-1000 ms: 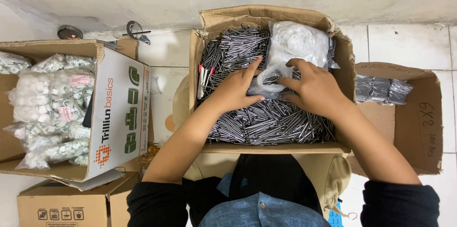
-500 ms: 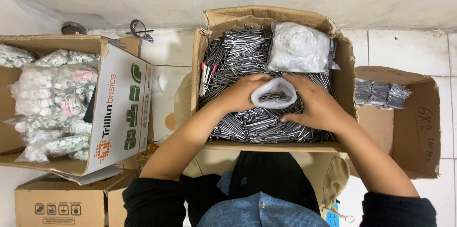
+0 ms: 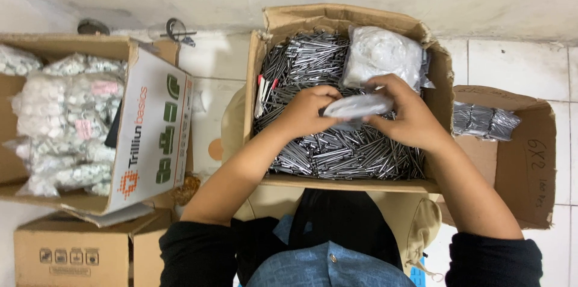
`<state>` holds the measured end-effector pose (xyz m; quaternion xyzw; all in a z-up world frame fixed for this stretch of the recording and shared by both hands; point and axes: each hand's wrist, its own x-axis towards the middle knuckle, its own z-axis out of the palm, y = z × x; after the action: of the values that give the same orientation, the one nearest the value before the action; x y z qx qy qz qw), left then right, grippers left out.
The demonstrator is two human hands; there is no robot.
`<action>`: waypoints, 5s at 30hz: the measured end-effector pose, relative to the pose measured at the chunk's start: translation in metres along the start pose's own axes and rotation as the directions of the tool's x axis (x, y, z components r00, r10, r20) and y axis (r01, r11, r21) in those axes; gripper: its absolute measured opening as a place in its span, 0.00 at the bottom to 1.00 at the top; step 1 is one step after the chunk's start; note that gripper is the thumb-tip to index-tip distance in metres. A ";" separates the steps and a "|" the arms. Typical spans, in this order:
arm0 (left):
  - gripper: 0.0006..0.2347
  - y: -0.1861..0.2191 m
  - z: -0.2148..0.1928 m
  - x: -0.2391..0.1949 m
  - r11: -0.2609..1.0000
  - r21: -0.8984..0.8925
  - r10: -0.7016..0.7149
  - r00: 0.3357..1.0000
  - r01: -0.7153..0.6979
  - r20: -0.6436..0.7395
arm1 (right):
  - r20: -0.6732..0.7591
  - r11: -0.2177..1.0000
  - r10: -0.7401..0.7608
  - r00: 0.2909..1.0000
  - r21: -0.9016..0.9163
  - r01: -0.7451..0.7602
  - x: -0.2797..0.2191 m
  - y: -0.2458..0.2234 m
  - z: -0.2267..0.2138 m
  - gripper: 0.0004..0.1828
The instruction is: Packing small plastic bags with metal nails and sealing them using a lighter.
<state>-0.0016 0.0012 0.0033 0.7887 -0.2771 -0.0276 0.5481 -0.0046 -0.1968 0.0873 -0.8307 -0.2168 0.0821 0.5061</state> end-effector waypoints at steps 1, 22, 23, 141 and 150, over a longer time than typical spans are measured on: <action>0.07 -0.001 -0.001 -0.001 1.000 -0.002 -0.011 1.000 0.011 -0.010 | 0.015 1.000 0.000 1.000 0.003 0.000 0.004 -0.014 0.001 0.26; 0.22 0.059 -0.048 0.012 0.999 0.039 -0.041 0.981 0.034 0.192 | 0.107 0.959 0.038 0.993 -0.285 -0.006 0.012 -0.029 -0.008 0.18; 0.25 0.059 -0.046 0.014 0.990 0.133 -0.087 0.960 0.053 0.268 | 0.086 0.955 0.046 0.995 -0.295 -0.018 0.012 -0.028 -0.009 0.16; 0.09 0.150 -0.074 0.055 0.158 0.754 0.526 0.701 -0.637 0.482 | 0.299 0.484 -0.500 0.813 -0.682 0.548 -0.017 -0.054 -0.082 0.07; 0.07 0.145 -0.079 0.062 0.248 0.658 0.446 0.686 -0.712 0.575 | 0.389 0.237 -0.026 0.921 -0.892 0.384 -0.014 -0.073 -0.079 0.22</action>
<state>0.0191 0.0036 0.1786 0.7740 -0.5970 0.2102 0.0144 -0.0090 -0.2384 0.1873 -0.9059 -0.4024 -0.0115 -0.1315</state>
